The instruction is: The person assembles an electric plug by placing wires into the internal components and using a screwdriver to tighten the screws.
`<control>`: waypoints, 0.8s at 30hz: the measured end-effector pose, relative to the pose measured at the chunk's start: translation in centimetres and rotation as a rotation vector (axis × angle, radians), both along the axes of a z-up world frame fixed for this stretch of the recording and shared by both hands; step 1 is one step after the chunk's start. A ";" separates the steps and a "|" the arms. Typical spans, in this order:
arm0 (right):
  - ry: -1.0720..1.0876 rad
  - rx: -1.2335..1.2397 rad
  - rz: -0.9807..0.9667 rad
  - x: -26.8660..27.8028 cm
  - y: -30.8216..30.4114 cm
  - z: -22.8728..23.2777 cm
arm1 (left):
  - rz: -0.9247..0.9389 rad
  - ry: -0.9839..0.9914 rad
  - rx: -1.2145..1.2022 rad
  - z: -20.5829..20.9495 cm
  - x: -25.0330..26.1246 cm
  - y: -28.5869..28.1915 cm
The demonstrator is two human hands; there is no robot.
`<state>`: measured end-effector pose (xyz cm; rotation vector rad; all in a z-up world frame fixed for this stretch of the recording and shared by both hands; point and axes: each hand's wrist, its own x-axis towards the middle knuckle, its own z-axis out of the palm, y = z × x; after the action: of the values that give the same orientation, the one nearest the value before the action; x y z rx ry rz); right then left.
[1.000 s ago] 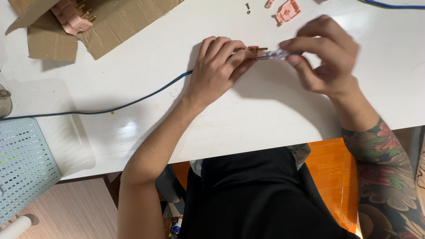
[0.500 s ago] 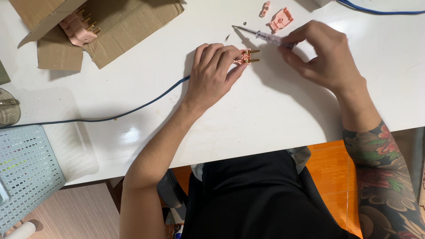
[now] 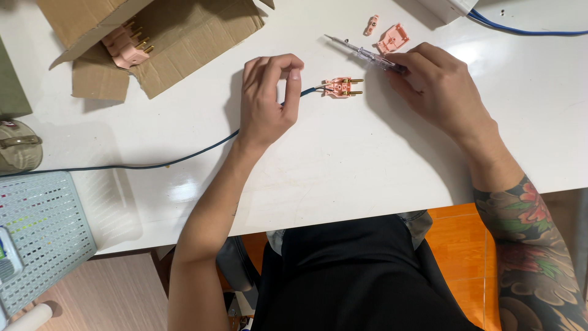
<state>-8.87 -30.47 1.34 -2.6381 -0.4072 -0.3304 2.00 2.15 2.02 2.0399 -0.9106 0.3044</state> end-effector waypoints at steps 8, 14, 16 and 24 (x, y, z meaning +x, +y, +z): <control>-0.019 0.173 -0.006 0.1 -0.9 0.2 | -0.022 0.192 0.153 1.0 2.3 3.3; -0.019 0.149 -0.004 0.1 -1.9 1.0 | 0.005 0.135 0.252 -2.3 3.6 1.7; -0.014 0.126 0.008 0.1 -2.1 1.5 | 0.001 0.109 0.248 -2.4 4.4 0.9; 0.053 -0.025 -0.008 -0.6 -1.9 2.2 | -0.051 -0.034 0.271 -4.3 6.3 -5.3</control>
<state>-9.45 -32.37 3.58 -2.6670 -0.3865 -0.2585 8.26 -3.17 -2.30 2.2594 -1.0717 0.1959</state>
